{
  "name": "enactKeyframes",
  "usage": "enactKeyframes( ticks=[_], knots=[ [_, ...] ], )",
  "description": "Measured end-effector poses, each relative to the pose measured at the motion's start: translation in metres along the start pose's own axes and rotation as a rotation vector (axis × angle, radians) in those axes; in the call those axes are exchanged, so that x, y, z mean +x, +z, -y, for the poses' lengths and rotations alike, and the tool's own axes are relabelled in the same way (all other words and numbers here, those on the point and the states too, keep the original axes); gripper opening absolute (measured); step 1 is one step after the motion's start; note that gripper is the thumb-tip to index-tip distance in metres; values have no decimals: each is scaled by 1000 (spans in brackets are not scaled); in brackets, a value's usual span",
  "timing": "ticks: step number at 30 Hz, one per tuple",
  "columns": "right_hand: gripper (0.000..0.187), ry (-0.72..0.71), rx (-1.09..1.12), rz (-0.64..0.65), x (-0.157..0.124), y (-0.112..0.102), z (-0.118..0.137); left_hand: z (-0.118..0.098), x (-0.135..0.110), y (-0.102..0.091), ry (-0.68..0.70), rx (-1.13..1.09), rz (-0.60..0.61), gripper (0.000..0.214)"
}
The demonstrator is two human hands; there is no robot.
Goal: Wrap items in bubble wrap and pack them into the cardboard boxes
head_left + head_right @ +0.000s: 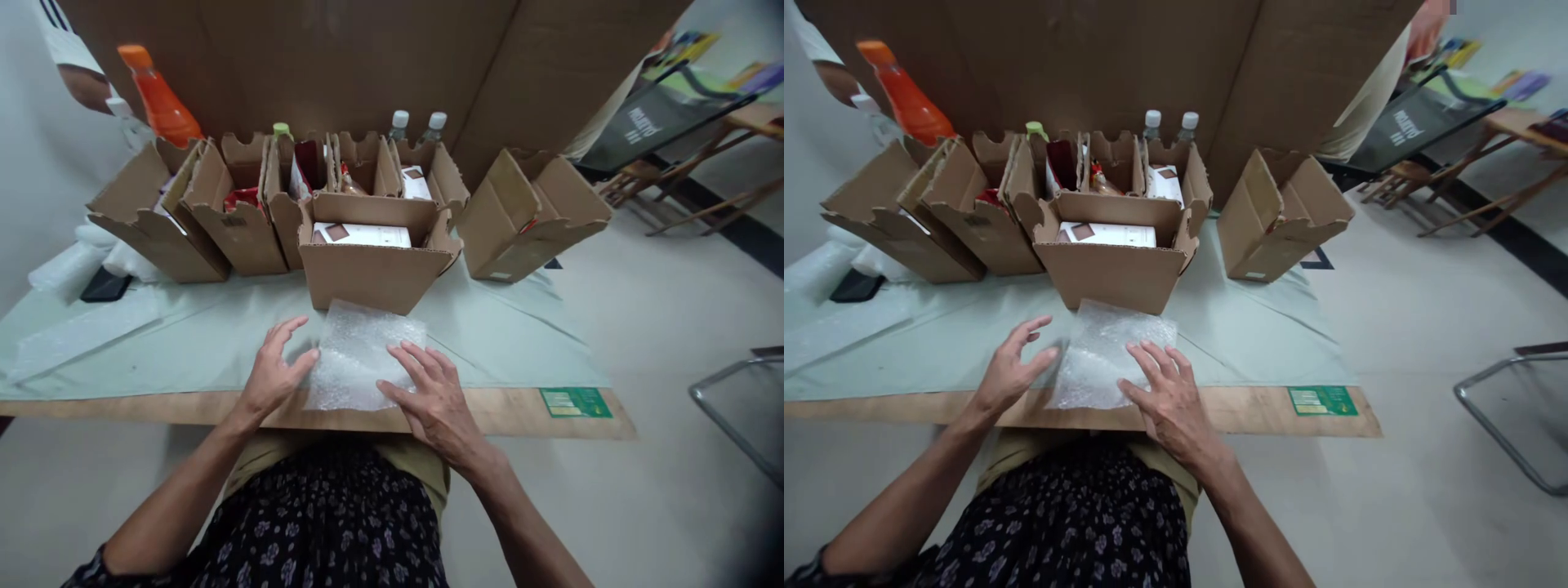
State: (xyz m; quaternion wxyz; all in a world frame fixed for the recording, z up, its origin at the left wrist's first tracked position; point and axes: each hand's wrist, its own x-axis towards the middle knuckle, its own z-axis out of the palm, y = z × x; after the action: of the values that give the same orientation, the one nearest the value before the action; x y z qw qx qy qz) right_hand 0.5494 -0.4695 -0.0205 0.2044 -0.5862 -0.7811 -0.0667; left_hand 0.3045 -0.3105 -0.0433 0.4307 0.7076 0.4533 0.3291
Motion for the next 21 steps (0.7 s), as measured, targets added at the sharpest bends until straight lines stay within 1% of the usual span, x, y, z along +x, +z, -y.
enactKeyframes(
  ticks=[3,5,8,9,11,12,14,16,17,19,21],
  knots=[
    [36,41,28,31,-19,2,6,1,19,16,19,178,124,77],
    [38,62,52,51,-29,8,11,4,29,31,14,321,181,82],
    [38,108,101,64,-39,20,17,7,33,45,29,566,237,65],
    [39,129,122,63,-43,22,18,7,32,47,34,614,239,61],
    [37,169,178,92,-50,20,20,6,27,42,61,667,218,57],
    [35,184,211,119,-53,16,20,5,23,36,100,683,189,57],
    [37,198,276,167,-58,3,17,1,14,23,247,717,109,59],
    [43,216,309,153,-55,-9,11,-6,3,13,448,720,33,51],
    [43,233,305,122,-50,-12,8,-9,-2,11,538,708,13,45],
    [38,269,260,73,-31,-7,3,-12,-9,16,670,691,22,37],
    [37,268,193,79,-5,12,1,-9,-11,31,712,717,102,41]
  ],
)
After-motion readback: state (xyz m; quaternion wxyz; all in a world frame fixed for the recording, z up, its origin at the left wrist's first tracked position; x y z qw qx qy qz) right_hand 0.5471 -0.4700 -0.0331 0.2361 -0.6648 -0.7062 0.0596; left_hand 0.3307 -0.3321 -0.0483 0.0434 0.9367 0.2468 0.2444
